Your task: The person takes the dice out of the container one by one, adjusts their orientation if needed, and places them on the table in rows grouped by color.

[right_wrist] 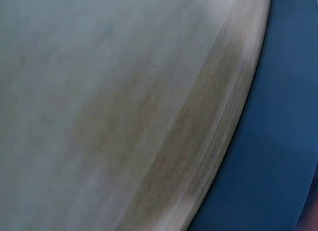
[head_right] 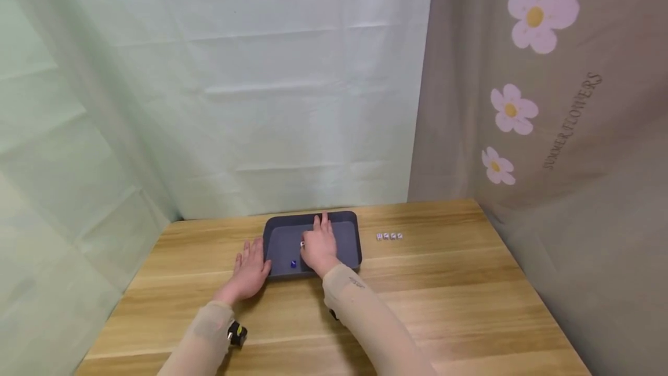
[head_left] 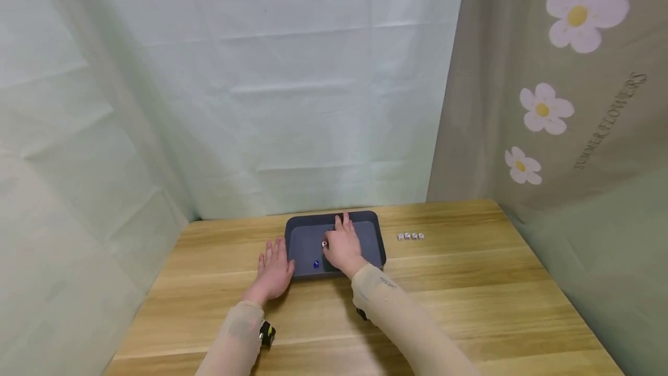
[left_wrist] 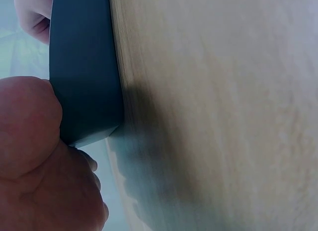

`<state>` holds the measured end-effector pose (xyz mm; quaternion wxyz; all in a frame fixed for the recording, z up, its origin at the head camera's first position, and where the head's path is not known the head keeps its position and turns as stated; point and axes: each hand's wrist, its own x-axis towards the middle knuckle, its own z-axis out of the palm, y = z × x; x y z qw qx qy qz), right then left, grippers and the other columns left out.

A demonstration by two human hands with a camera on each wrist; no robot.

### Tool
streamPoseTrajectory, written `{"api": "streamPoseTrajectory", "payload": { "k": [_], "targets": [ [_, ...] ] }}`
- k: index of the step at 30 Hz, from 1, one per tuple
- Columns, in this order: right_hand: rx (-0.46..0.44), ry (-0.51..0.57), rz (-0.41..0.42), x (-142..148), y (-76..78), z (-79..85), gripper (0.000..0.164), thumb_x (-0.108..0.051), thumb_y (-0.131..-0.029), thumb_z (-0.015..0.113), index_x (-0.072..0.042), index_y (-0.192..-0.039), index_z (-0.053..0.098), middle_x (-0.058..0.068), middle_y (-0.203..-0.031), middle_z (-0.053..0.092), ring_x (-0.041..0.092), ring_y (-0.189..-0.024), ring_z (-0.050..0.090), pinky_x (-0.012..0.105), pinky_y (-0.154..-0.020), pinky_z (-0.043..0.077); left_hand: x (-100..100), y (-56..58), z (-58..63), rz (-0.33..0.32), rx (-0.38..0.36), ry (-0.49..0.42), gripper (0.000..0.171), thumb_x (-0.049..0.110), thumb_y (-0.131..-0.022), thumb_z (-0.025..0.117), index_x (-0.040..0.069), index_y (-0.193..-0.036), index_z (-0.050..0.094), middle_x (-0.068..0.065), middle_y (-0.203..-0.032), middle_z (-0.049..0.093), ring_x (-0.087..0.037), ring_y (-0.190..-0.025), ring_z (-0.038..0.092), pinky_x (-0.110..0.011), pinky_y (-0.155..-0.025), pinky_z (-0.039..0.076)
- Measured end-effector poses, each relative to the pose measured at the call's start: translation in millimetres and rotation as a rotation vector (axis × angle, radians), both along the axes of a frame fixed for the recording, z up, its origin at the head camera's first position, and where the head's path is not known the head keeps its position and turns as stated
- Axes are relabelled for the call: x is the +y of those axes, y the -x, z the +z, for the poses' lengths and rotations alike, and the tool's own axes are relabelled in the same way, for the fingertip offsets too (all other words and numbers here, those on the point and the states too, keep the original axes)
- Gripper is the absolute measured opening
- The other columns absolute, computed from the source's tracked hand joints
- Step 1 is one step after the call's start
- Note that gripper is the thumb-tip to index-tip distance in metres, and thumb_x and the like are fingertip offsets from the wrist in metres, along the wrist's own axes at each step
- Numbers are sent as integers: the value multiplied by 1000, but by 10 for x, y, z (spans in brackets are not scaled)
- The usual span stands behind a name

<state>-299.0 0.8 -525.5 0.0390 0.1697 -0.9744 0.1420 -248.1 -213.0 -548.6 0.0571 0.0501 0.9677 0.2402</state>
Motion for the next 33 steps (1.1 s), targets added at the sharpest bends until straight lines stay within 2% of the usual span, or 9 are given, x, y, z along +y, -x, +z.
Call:
{"api": "streamPoseTrajectory", "payload": {
  "k": [5,11,15,19,22,25,30,33],
  "targets": [
    [10,7,2,34,12,28,13,-27,-101,75,-20,-109,84,23,-164,44,44,-162,14,48,-129,23,35,44,32,-5,10,6,76,26,-112,42,-12,-166,4,-32,-174,4,-51,-160,-9,-69,-124,-4],
    [10,37,11,68,11,13,16,-27,-103,72,-21,-111,84,23,-165,43,44,-162,16,49,-128,24,68,68,-3,-14,-14,2,77,28,-113,42,-11,-166,2,-31,-175,1,-49,-161,-11,-69,-125,-5],
    [5,129,56,103,-32,3,15,-29,-103,73,-21,-111,83,21,-165,44,43,-161,18,51,-126,29,82,40,-29,-17,2,-1,76,26,-112,43,-13,-165,5,-33,-174,3,-51,-160,-9,-70,-124,-5],
    [-26,233,98,205,-78,85,14,-30,-103,74,-21,-110,82,21,-166,43,42,-162,18,55,-119,41,117,17,44,-24,4,-15,75,23,-112,43,-13,-165,5,-34,-173,4,-51,-160,-8,-70,-124,-5],
    [-46,277,120,281,-69,166,15,-31,-103,74,-21,-111,82,21,-166,42,43,-162,17,57,-115,45,104,35,85,-18,-6,-7,75,23,-112,42,-12,-166,3,-32,-174,2,-50,-161,-9,-69,-125,-5],
    [-48,301,135,362,-47,204,16,-31,-104,73,-21,-112,82,22,-166,42,44,-161,17,57,-112,48,60,70,50,-15,-18,18,76,26,-113,40,-11,-166,1,-31,-175,1,-49,-161,-11,-69,-125,-4],
    [-46,353,134,544,-6,226,18,-31,-104,73,-20,-116,81,23,-167,39,44,-162,14,63,-116,41,15,83,10,-14,-34,14,77,27,-113,41,-12,-166,0,-31,-175,0,-50,-160,-12,-68,-125,-6],
    [-36,388,140,671,22,219,19,-30,-105,72,-18,-117,81,24,-167,39,47,-161,13,68,-120,31,5,56,18,-9,-41,6,77,26,-113,42,-12,-166,1,-32,-175,0,-50,-160,-12,-68,-125,-6]
  ]
}}
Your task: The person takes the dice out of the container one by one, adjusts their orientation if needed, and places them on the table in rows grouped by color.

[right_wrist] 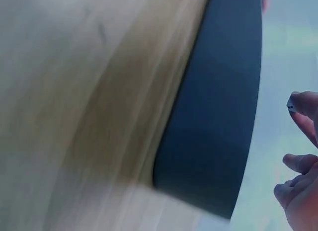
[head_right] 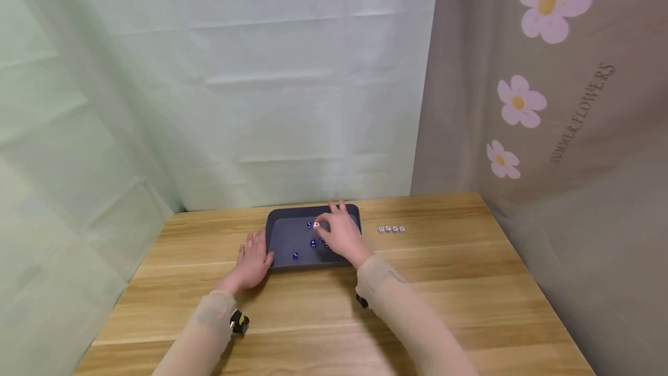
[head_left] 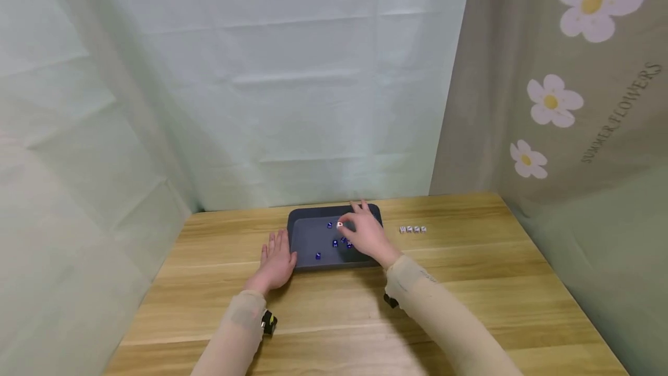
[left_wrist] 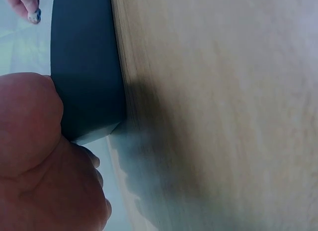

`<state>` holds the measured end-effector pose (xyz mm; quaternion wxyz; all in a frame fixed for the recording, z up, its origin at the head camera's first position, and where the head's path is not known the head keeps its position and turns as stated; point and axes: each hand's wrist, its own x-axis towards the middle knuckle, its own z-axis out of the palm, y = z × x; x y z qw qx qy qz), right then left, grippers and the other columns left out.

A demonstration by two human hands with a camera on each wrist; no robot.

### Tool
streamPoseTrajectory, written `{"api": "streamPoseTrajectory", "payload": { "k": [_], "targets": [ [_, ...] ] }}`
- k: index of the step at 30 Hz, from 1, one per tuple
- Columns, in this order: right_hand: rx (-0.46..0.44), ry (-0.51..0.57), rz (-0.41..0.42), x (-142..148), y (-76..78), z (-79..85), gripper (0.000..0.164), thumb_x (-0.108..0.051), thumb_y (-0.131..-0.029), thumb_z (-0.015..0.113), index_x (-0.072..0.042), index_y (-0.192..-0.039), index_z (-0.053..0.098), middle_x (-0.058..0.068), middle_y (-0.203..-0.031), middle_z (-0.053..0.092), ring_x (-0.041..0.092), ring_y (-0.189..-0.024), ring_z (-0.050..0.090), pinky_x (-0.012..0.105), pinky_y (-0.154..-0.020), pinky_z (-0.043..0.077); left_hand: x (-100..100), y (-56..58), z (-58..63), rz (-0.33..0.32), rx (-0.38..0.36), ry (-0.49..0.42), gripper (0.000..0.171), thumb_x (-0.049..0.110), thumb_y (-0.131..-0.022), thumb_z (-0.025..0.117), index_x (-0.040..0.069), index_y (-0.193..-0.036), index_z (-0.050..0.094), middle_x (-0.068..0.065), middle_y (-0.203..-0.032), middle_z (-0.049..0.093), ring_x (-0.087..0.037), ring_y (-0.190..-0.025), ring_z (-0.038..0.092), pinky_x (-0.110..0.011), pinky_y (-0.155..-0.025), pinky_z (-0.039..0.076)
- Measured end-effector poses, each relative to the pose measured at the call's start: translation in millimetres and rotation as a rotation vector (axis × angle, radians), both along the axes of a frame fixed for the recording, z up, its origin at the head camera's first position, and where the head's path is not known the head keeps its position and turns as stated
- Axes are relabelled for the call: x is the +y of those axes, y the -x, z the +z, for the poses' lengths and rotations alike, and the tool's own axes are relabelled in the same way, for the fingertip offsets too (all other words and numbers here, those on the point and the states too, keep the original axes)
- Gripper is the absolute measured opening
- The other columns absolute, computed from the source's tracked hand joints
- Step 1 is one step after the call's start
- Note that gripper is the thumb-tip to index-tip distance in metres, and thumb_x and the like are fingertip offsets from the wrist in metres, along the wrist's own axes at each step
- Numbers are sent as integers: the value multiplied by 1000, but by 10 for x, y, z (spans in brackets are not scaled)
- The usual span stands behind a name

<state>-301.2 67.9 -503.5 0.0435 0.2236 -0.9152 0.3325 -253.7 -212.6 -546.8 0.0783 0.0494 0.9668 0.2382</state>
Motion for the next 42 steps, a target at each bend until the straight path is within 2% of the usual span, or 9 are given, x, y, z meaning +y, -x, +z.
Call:
{"api": "streamPoseTrajectory", "payload": {
  "k": [5,10,17,25,33,42],
  "targets": [
    [9,55,-35,260,68,6,21,-28,-105,72,-14,-120,79,26,-166,38,52,-160,13,68,-123,23,16,-9,16,-3,-8,5,77,27,-113,41,-11,-166,-1,-30,-175,-1,-49,-160,-12,-68,-125,-6],
    [19,96,-85,531,113,5,25,-25,-104,73,-10,-123,78,30,-165,38,55,-158,13,69,-123,21,35,-24,42,-12,1,0,76,26,-113,41,-12,-166,0,-32,-175,-1,-50,-160,-12,-68,-125,-6],
    [29,116,-166,910,119,-60,28,-26,-103,74,-8,-124,79,33,-164,38,57,-157,15,78,-116,23,68,-80,120,-7,8,-12,75,23,-113,41,-13,-165,2,-33,-174,1,-51,-160,-10,-68,-125,-6],
    [-7,95,-227,1379,72,-148,30,-23,-103,74,-6,-128,78,35,-164,34,62,-155,13,79,-117,18,112,-101,204,2,-21,25,75,23,-113,43,-13,-165,2,-32,-174,2,-50,-161,-8,-67,-126,-3],
    [-56,33,-289,1837,31,-228,36,-26,-106,70,-5,-135,74,37,-166,30,61,-156,11,77,-120,14,40,-21,23,-6,-20,7,77,27,-113,39,-11,-165,-4,-31,-175,-4,-49,-160,-14,-67,-125,-8],
    [-132,-51,-316,2148,-14,-319,36,-25,-107,68,-2,-135,72,42,-165,23,65,-154,5,81,-115,15,-21,-1,-54,-7,14,-3,78,27,-113,41,-12,-165,-2,-32,-175,-2,-51,-160,-12,-68,-125,-6]
  ]
}}
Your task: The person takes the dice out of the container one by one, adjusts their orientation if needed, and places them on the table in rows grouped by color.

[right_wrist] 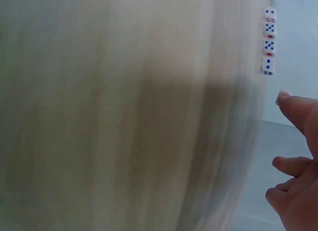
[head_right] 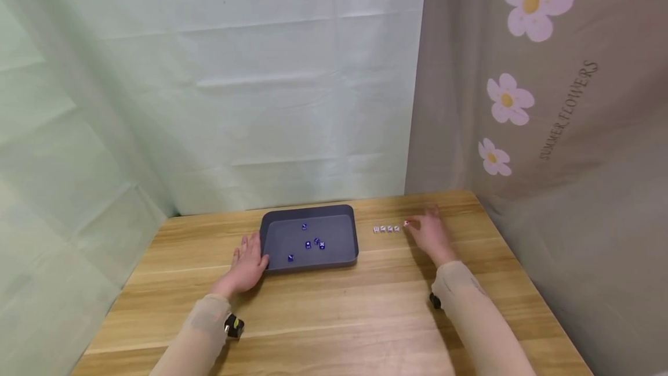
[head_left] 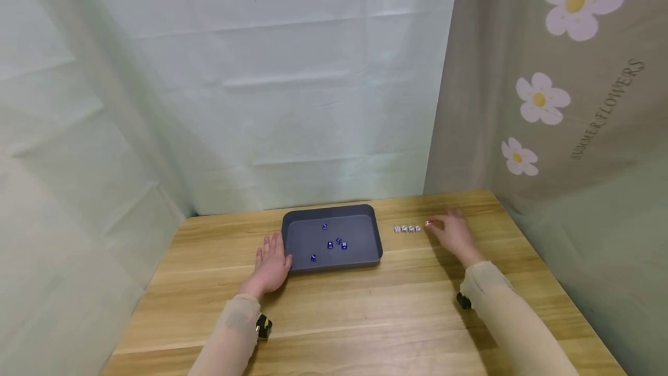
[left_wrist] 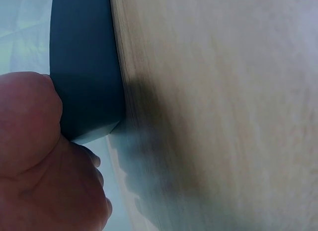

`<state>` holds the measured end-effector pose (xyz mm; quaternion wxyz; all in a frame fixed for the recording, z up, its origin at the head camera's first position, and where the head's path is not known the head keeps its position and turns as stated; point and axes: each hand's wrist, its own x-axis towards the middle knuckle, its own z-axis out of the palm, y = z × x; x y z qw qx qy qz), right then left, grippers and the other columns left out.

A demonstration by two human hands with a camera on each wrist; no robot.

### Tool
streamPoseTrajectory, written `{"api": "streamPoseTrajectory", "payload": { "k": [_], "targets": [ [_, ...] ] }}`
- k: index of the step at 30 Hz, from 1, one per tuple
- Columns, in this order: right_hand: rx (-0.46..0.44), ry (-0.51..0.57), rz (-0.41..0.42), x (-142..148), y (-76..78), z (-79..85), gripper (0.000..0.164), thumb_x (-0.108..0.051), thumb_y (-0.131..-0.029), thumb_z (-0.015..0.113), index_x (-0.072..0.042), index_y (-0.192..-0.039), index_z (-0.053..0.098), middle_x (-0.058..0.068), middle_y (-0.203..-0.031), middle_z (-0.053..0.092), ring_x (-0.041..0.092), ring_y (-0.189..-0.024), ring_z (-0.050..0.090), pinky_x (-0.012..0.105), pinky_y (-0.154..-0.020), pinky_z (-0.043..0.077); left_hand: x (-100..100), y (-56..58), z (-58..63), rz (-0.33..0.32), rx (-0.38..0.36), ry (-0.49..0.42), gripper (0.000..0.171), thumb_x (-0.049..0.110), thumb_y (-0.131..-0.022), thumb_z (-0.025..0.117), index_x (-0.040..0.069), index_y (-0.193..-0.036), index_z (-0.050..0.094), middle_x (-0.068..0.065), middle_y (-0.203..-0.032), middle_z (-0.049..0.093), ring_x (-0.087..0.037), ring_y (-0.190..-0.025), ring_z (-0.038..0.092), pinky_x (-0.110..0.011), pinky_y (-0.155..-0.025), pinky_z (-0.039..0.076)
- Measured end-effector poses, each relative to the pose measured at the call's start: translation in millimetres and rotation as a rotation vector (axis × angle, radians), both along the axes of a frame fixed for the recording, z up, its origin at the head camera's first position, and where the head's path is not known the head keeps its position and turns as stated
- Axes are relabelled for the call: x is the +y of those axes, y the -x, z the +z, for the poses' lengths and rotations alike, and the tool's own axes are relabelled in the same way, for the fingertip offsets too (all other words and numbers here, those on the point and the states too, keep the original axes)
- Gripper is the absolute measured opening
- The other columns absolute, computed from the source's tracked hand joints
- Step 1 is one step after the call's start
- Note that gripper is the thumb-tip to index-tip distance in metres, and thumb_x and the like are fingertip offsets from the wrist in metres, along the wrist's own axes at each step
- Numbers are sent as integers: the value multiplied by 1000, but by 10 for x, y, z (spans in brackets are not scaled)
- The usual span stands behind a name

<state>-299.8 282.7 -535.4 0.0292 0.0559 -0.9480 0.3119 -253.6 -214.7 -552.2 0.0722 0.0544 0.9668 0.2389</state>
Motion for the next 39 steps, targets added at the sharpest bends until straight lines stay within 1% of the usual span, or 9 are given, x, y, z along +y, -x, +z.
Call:
{"api": "streamPoseTrajectory", "payload": {
  "k": [5,9,12,15,23,31,37,39],
  "targets": [
    [-16,-50,4,32,-17,-39,32,-23,-105,70,-3,-130,76,43,-165,22,68,-152,6,82,-114,18,17,-24,14,0,6,-15,78,26,-112,42,-13,-165,0,-32,-174,0,-52,-160,-11,-70,-124,-6],
    [-1,-75,16,22,-15,-34,30,-22,-105,71,-3,-127,77,45,-160,30,70,-150,11,81,-114,21,33,-24,31,1,6,-14,77,25,-112,42,-13,-165,0,-32,-174,0,-52,-160,-11,-69,-124,-6],
    [4,-87,18,4,-11,-11,30,-22,-105,70,-4,-127,77,45,-158,35,70,-150,12,80,-115,21,39,-3,48,-1,7,-11,77,24,-112,41,-13,-165,-1,-33,-174,-1,-52,-160,-12,-69,-124,-6],
    [-7,-97,14,-10,-17,4,30,-23,-105,71,-5,-128,77,45,-159,33,70,-150,11,81,-114,22,51,6,69,0,-1,-5,78,25,-112,41,-12,-165,-2,-32,-174,-1,-51,-160,-12,-69,-124,-7],
    [13,-119,12,-24,-28,-5,28,-20,-104,72,-4,-126,78,44,-156,37,69,-150,15,77,-116,24,73,-16,98,-11,-7,-17,77,25,-113,41,-13,-165,-2,-32,-174,-1,-51,-160,-13,-69,-124,-7],
    [4,-134,9,-33,-56,9,27,-19,-103,72,-5,-125,79,45,-157,36,69,-150,16,77,-117,24,95,2,66,-16,7,-22,78,26,-113,42,-12,-165,0,-32,-174,1,-52,-160,-11,-69,-124,-6],
    [-13,-134,11,-33,-83,-39,31,-19,-103,73,-5,-131,76,45,-156,38,68,-150,16,77,-117,24,78,-7,4,-12,-30,-2,78,27,-113,41,-11,-166,-3,-31,-175,-2,-50,-160,-14,-68,-124,-8],
    [-6,-125,9,-40,-80,-48,33,-20,-103,73,-4,-132,75,45,-155,39,69,-150,16,78,-116,24,70,-6,-13,-7,-31,-5,78,27,-113,41,-11,-166,-3,-31,-175,-2,-50,-160,-14,-68,-125,-7]
  ]
}}
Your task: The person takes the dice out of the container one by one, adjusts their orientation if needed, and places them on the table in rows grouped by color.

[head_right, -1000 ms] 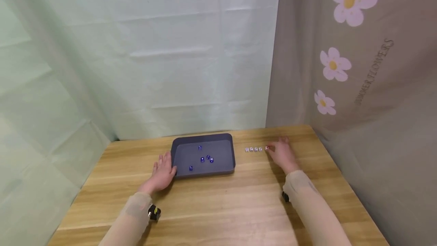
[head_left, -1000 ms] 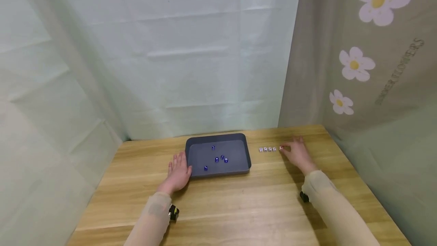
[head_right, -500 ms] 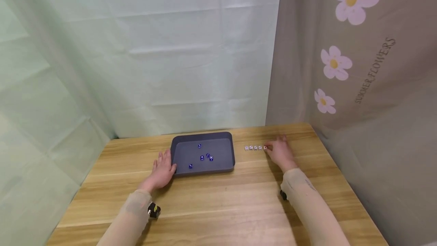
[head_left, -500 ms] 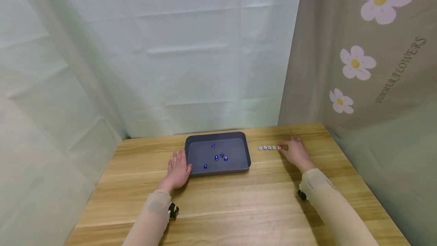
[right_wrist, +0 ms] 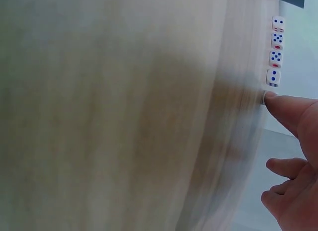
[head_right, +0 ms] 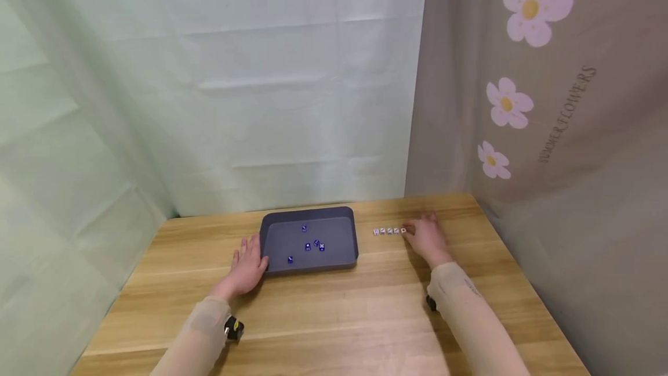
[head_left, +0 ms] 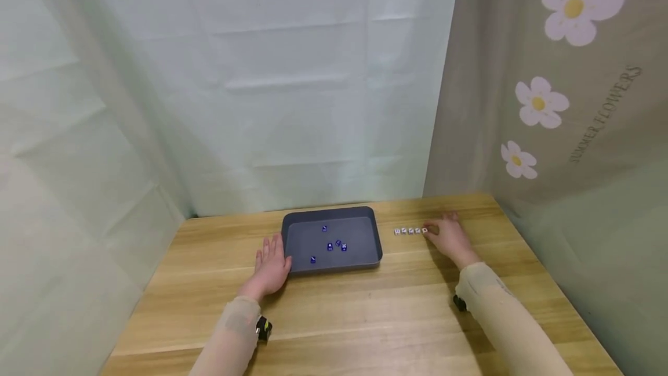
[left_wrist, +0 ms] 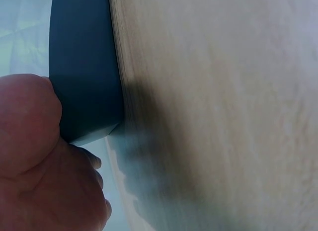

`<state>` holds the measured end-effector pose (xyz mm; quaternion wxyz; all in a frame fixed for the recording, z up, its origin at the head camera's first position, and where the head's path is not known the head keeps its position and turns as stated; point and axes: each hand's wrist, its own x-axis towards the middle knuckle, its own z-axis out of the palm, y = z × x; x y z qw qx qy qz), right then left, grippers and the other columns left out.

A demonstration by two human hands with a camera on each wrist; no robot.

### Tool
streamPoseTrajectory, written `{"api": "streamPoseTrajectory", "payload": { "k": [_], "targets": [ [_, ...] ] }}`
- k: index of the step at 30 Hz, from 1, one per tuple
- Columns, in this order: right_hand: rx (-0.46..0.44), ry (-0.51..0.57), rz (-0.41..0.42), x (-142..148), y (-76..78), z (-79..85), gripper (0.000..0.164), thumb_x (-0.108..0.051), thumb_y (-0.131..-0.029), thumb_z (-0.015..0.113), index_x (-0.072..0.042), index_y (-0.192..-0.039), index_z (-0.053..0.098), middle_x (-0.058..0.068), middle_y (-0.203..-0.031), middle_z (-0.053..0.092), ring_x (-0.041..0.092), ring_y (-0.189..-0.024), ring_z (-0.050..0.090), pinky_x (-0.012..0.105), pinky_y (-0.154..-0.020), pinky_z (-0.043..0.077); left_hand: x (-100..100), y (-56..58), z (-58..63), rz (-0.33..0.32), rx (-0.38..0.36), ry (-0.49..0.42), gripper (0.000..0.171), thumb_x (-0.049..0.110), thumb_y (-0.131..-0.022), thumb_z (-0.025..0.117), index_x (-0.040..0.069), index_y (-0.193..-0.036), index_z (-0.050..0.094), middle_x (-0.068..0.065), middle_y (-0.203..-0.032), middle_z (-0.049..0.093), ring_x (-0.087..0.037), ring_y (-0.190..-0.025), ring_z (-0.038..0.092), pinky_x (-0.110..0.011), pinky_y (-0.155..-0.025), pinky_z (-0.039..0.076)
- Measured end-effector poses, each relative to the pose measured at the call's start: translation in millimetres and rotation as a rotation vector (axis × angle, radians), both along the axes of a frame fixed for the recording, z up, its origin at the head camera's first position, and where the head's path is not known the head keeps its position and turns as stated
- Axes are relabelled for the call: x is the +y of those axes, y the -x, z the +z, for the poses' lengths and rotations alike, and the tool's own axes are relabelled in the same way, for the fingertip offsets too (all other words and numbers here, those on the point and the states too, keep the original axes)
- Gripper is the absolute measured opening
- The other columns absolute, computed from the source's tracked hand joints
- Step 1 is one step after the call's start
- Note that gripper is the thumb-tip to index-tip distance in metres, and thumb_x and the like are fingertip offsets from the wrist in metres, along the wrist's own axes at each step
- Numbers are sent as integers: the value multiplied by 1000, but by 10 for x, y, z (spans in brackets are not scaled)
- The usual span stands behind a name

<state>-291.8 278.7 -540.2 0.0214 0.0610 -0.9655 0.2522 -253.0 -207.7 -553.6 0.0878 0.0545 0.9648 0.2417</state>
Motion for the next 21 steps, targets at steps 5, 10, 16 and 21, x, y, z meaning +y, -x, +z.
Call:
{"api": "streamPoseTrajectory", "payload": {
  "k": [5,10,16,21],
  "targets": [
    [9,10,-6,-10,31,-15,32,-18,-102,75,-3,-130,76,42,-154,43,68,-150,16,77,-118,22,-8,16,1,1,23,-18,78,25,-113,42,-12,-165,-1,-32,-174,1,-51,-160,-12,-69,-124,-7],
    [41,-6,-6,-13,84,-11,28,-18,-101,76,-2,-124,77,38,-148,53,65,-150,24,74,-120,21,-3,54,18,-1,37,-25,77,24,-112,41,-13,-165,-1,-33,-174,1,-52,-160,-11,-69,-124,-7],
    [79,-45,-11,-31,142,-39,25,-19,-98,78,-2,-118,80,41,-146,53,68,-146,29,73,-119,25,-9,67,5,13,30,-12,77,24,-112,41,-12,-165,-1,-33,-174,0,-51,-160,-11,-69,-124,-7],
    [59,-41,-23,-45,131,-48,24,-18,-99,78,-4,-118,80,42,-151,47,69,-148,24,74,-119,25,-11,37,15,14,20,-16,78,25,-112,42,-12,-165,-1,-33,-174,0,-51,-160,-12,-68,-124,-8]
  ]
}}
